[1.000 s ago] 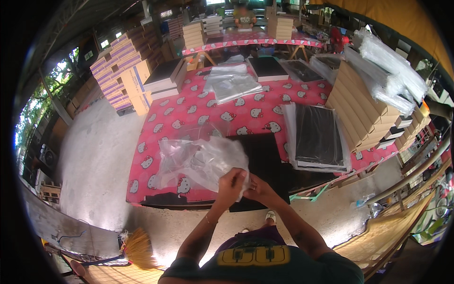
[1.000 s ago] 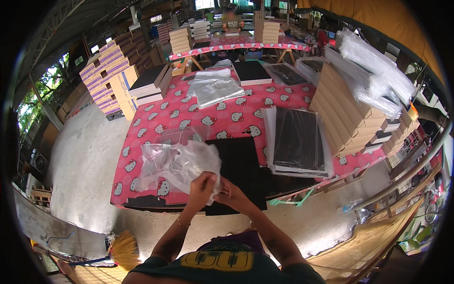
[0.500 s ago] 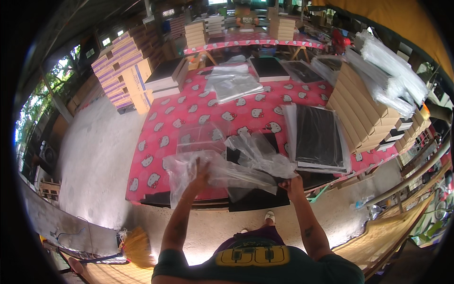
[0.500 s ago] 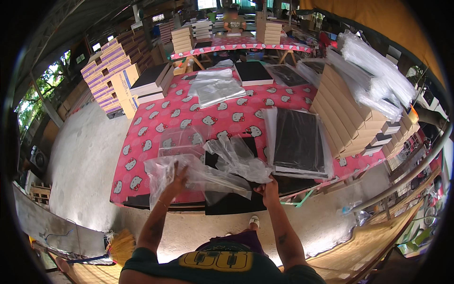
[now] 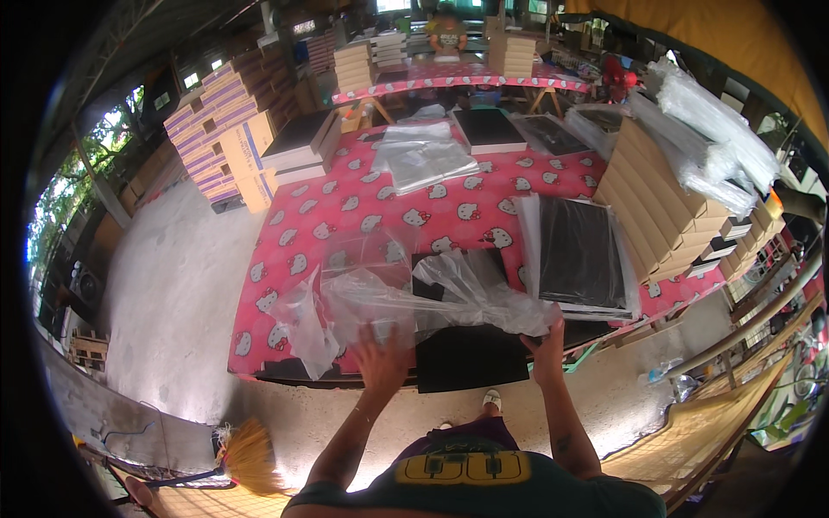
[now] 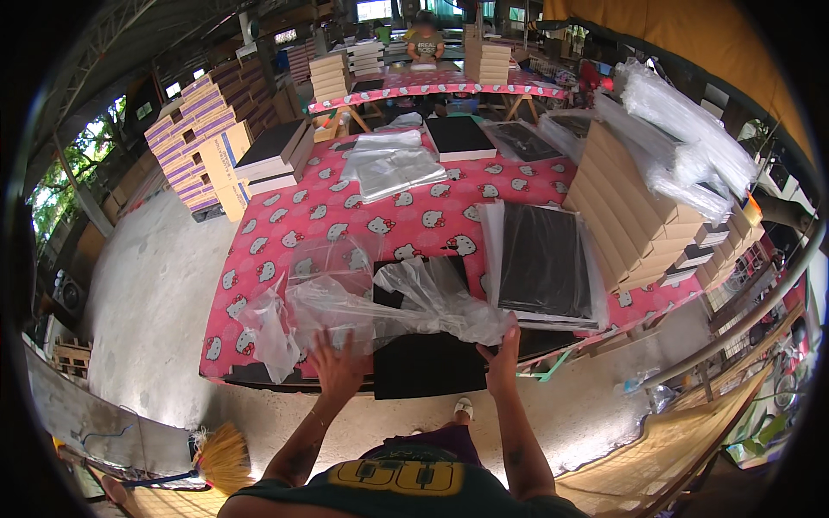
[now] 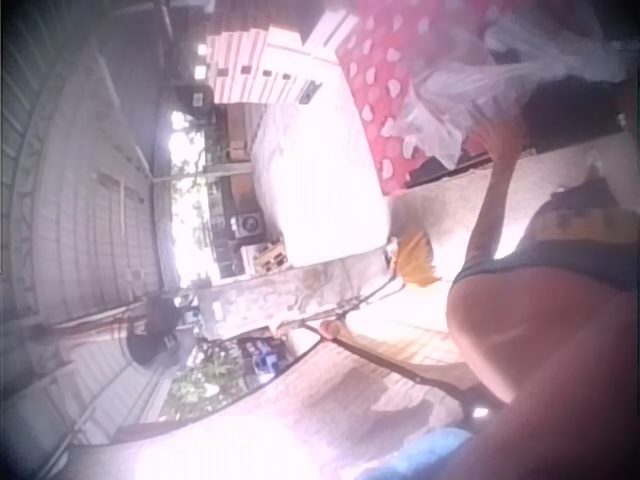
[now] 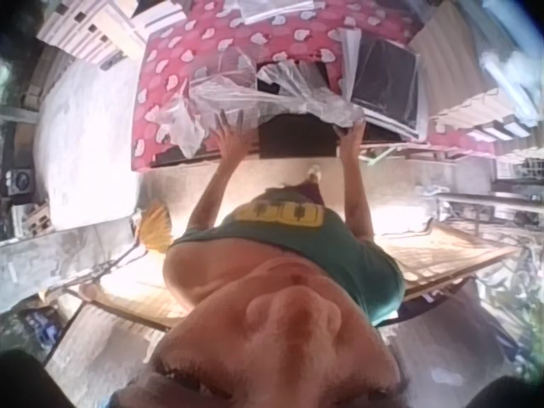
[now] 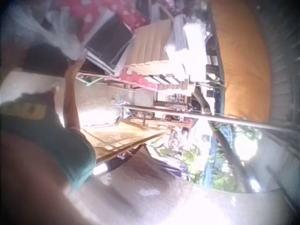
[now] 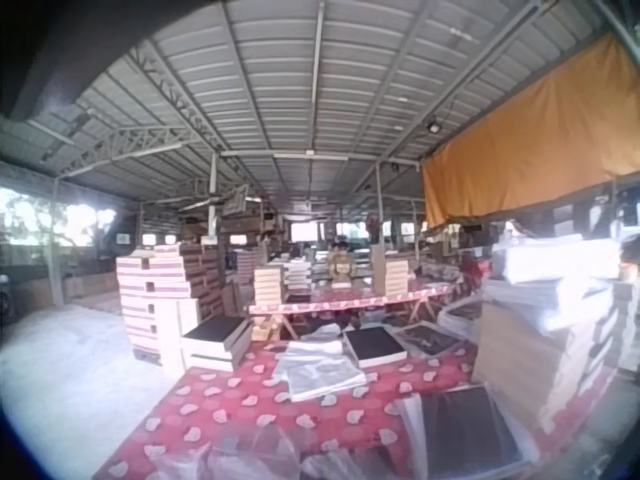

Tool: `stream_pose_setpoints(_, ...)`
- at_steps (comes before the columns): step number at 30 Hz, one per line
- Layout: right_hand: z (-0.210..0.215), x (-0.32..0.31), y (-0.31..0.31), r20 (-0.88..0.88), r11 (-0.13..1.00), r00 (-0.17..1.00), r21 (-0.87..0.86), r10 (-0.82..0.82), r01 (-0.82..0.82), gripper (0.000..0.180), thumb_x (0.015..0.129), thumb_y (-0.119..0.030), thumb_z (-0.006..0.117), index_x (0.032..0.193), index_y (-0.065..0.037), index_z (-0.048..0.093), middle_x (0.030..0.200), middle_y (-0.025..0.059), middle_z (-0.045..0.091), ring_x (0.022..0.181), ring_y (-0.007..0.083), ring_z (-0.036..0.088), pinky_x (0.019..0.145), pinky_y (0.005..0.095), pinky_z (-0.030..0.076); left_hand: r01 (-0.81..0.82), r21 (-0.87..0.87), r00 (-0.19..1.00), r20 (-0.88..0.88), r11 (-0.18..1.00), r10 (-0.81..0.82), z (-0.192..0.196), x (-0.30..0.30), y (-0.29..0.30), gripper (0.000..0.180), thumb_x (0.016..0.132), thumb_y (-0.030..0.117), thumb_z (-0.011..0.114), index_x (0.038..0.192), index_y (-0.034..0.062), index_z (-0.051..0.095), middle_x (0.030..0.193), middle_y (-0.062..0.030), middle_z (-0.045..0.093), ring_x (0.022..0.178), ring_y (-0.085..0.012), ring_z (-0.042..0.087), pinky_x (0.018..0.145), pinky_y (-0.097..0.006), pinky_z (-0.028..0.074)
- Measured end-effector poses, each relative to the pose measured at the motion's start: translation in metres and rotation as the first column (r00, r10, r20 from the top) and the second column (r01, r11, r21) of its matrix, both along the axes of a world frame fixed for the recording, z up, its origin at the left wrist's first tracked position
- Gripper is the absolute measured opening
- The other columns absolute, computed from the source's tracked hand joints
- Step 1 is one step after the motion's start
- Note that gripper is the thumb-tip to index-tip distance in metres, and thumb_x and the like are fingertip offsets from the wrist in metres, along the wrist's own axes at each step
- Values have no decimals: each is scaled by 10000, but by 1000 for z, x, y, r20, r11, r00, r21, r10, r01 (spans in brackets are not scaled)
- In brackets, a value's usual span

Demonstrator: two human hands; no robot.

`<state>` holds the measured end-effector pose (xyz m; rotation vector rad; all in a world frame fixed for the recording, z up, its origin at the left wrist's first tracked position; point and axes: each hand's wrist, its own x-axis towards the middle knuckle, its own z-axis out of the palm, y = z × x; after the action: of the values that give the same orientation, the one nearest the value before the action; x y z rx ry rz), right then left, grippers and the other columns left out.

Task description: The person places rectangular flat items into plastic bags and stacks them on a table.

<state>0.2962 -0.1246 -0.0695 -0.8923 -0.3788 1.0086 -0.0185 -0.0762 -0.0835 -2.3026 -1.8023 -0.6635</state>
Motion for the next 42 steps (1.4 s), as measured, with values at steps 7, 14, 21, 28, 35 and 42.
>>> stream_pose_setpoints(7, -16, 3, 15, 839, 990, 541, -24, -56, 139, 340, 881, -190, 651, 1150, -2, 562, 1046, 95, 601, 977, 199, 550, 859, 318, 429, -49, -123, 999, -20, 991, 47, -51, -67, 85, 555, 830, 322, 599, 1336, 141, 461, 1439, -292, 269, 1354, -486, 200, 1025, -684, 180)
stream_pose_setpoints(14, -7, 5, 15, 587, 940, 789, -135, -180, 315, 311, 921, -280, 608, 973, 26, 622, 835, 40, 606, 799, 110, 525, 728, 260, 425, -19, 113, 998, 68, 993, 11, -16, -2, 105, 491, 875, 307, 553, 1312, 90, 498, 1390, -252, 373, 1307, -437, 318, 1027, -598, 266)
stream_pose_setpoints(21, 18, 2, 5, 403, 991, 912, -73, -76, 115, 467, 934, -467, 528, 1045, -16, 574, 926, 17, 570, 838, 97, 514, 751, 247, 414, -33, -164, 997, 62, 986, 44, -32, -3, 83, 579, 903, 411, 515, 1310, 3, 453, 1385, -246, 393, 1300, -418, 341, 1061, -623, 208)
stream_pose_setpoints(28, 64, -54, -5, 554, 863, 728, 34, 404, -505, 376, 890, -286, 650, 1115, 7, 577, 935, 23, 600, 809, 86, 546, 710, 239, 450, 776, 93, 350, 759, 624, -549, 45, 85, 26, 368, 827, 181, 695, 1110, -14, 564, 1230, -181, 551, 1164, -285, 510, 949, -350, 414)
stream_pose_setpoints(35, 81, 11, -3, 685, 920, 614, -302, 392, -250, 226, 887, -266, 662, 796, -61, 636, 665, -63, 548, 657, 49, 525, 620, 201, 407, 793, -176, 319, 936, 583, -151, 90, 41, 37, 143, 906, 147, 631, 894, 8, 602, 771, 30, 548, 702, -43, 479, 628, -209, 412)
stream_pose_setpoints(42, 82, -14, 4, 0, 866, 877, 160, 481, -475, 313, 965, -296, 515, 1205, -104, 456, 1189, 50, 540, 1083, 197, 572, 904, 404, 496, 546, -5, 456, 841, 838, -292, 102, 45, 38, 156, 945, 162, 577, 886, 20, 553, 674, 58, 427, 616, -25, 379, 511, -234, 335)
